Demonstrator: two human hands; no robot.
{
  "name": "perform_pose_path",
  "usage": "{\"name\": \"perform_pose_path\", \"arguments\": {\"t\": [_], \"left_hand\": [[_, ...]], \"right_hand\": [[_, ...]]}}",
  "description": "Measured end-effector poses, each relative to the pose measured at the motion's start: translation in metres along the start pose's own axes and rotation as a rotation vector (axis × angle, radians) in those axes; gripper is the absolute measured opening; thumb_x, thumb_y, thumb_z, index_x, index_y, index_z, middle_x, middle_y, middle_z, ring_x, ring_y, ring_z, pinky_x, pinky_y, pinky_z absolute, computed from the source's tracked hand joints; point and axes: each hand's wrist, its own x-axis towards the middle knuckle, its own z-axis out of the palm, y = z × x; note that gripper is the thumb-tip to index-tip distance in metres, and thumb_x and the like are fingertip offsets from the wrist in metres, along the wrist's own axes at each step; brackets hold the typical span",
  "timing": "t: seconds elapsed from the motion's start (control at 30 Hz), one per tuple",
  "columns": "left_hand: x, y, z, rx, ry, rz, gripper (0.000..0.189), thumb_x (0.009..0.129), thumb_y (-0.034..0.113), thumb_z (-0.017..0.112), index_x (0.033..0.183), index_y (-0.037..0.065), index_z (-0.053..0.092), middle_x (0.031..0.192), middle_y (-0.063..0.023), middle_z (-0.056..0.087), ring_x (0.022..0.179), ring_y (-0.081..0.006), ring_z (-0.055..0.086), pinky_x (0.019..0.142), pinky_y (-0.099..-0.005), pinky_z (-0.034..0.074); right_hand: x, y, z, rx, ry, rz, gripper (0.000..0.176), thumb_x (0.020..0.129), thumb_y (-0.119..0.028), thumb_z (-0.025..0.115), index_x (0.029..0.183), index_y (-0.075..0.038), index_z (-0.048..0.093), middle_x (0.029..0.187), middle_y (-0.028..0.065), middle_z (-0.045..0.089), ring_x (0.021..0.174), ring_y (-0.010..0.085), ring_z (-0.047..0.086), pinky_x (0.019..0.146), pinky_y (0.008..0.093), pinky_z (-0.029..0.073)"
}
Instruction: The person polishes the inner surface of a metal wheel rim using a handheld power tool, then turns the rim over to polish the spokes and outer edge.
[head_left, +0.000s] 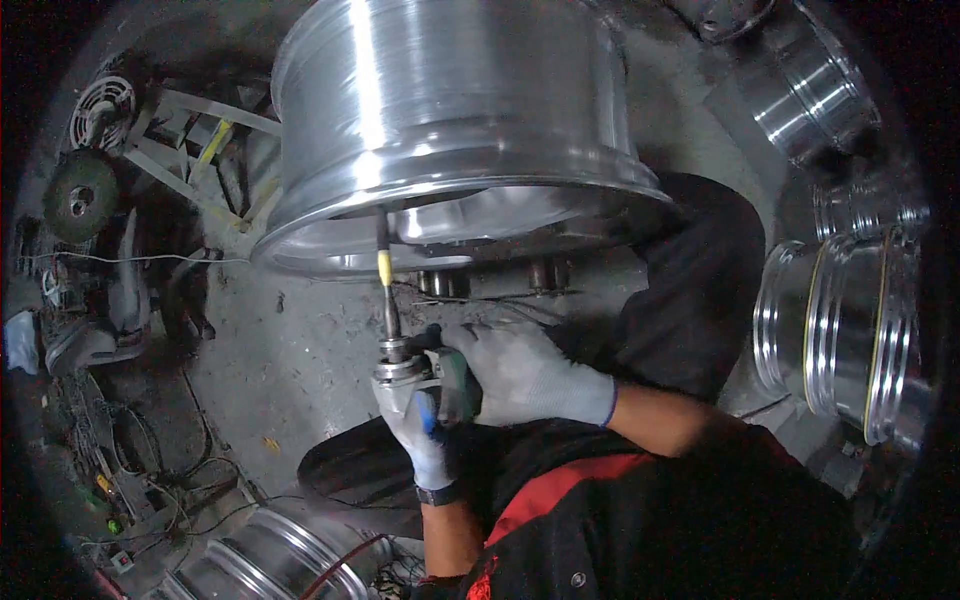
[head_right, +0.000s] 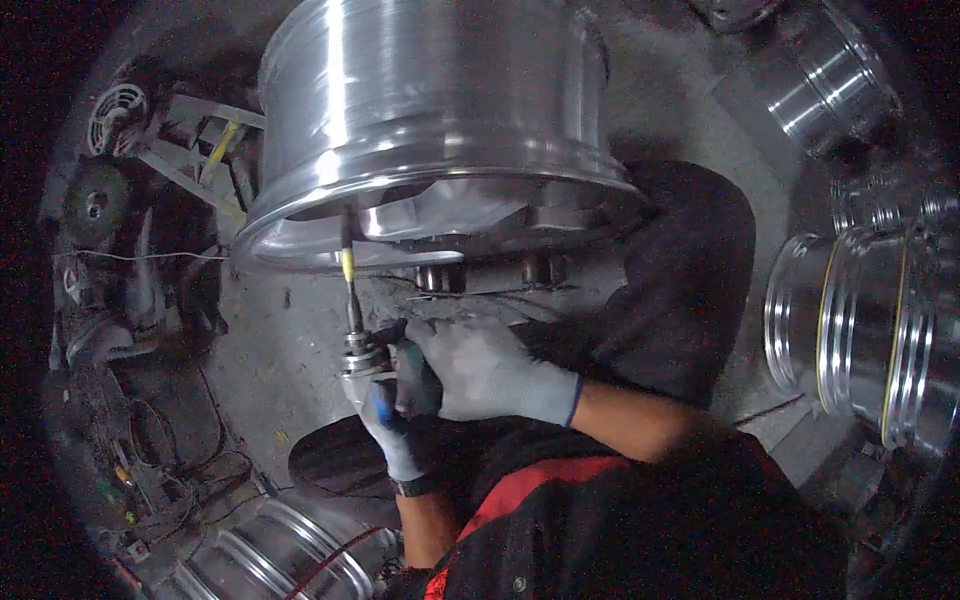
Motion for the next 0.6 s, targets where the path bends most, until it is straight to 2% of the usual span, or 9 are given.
{"name": "perform_pose_path", "arguments": {"t": [0.13,0.2,0.23,0.27,0.33,0.37,0.47,0.5,0.6], "left_hand": [[0.01,0.018,0.005,0.051,0.206,-0.114,0.042,0.104,0.028,0.057,0.125,-0.007,0.066,0.091,-0.006,0.067,0.074,-0.013,0.063,0.068,-0.0259,0.052],[0.012,0.025,0.005,0.358,0.134,0.079,0.04,0.106,0.025,0.052,0.127,-0.006,0.066,0.088,-0.0042,0.067,0.069,-0.0115,0.062,0.064,-0.0244,0.05],[0.01,0.035,0.01,0.058,0.107,0.0,0.041,0.104,0.026,0.055,0.127,-0.006,0.065,0.095,-0.0077,0.069,0.077,-0.0134,0.065,0.07,-0.0259,0.053],[0.01,0.029,0.003,0.059,0.104,0.001,0.041,0.104,0.026,0.055,0.127,-0.006,0.065,0.095,-0.0077,0.069,0.077,-0.0134,0.065,0.07,-0.0259,0.053],[0.018,0.022,-0.001,0.477,0.056,0.265,0.044,0.101,0.027,0.056,0.128,-0.006,0.064,0.104,-0.0119,0.07,0.087,-0.0156,0.067,0.077,-0.0278,0.054],[0.009,0.023,0.0,0.11,0.073,0.024,0.046,0.098,0.027,0.058,0.129,-0.007,0.064,0.112,-0.0153,0.069,0.095,-0.0169,0.067,0.083,-0.0293,0.054],[0.006,-0.02,-0.039,0.114,0.054,-0.051,0.046,0.096,0.021,0.059,0.131,-0.008,0.063,0.108,-0.014,0.07,0.09,-0.0161,0.067,0.08,-0.0288,0.054],[0.002,-0.015,-0.032,-0.175,-0.093,-0.209,0.046,0.093,0.016,0.061,0.132,-0.01,0.063,0.104,-0.0136,0.071,0.086,-0.0165,0.066,0.078,-0.0286,0.053],[-0.002,-0.023,-0.018,0.092,-0.017,-0.167,0.044,0.093,0.016,0.061,0.127,-0.011,0.064,0.103,-0.0133,0.07,0.086,-0.0157,0.064,0.076,-0.0278,0.052]], "right_hand": [[0.011,-0.014,-0.008,0.094,-0.066,-0.014,0.077,0.078,-0.043,0.078,0.137,0.0,0.05,0.104,0.0258,0.071,0.097,0.0419,0.072,0.085,0.0543,0.058],[0.016,-0.013,0.006,0.053,0.007,-0.066,0.076,0.078,-0.042,0.078,0.136,0.0,0.05,0.103,0.0251,0.071,0.097,0.0413,0.072,0.084,0.0542,0.058],[0.018,-0.012,0.012,0.011,0.075,-0.119,0.076,0.078,-0.041,0.078,0.135,0.0,0.05,0.102,0.0244,0.071,0.096,0.0407,0.072,0.084,0.054,0.058],[0.018,-0.009,0.016,0.011,0.078,-0.119,0.076,0.078,-0.041,0.078,0.135,0.0,0.05,0.102,0.0244,0.071,0.096,0.0407,0.072,0.084,0.054,0.058],[0.017,-0.008,0.017,0.015,0.089,-0.124,0.077,0.077,-0.04,0.078,0.135,0.0,0.05,0.101,0.0237,0.07,0.097,0.0405,0.072,0.083,0.054,0.058],[0.016,-0.008,0.013,0.014,0.088,-0.123,0.077,0.077,-0.04,0.078,0.135,0.0,0.05,0.101,0.0237,0.07,0.097,0.0405,0.072,0.083,0.054,0.058],[0.005,-0.005,0.006,0.002,-0.039,-0.006,0.076,0.077,-0.041,0.078,0.135,-0.001,0.05,0.101,0.0237,0.071,0.098,0.0403,0.072,0.083,0.0536,0.058],[0.001,-0.002,0.005,-0.003,-0.039,0.032,0.077,0.076,-0.042,0.079,0.135,-0.001,0.05,0.102,0.0238,0.071,0.098,0.0401,0.072,0.083,0.0536,0.058],[-0.012,0.01,0.011,-0.016,-0.001,0.071,0.078,0.075,-0.042,0.081,0.135,-0.002,0.051,0.105,0.0244,0.071,0.101,0.04,0.071,0.087,0.0534,0.057]]}}
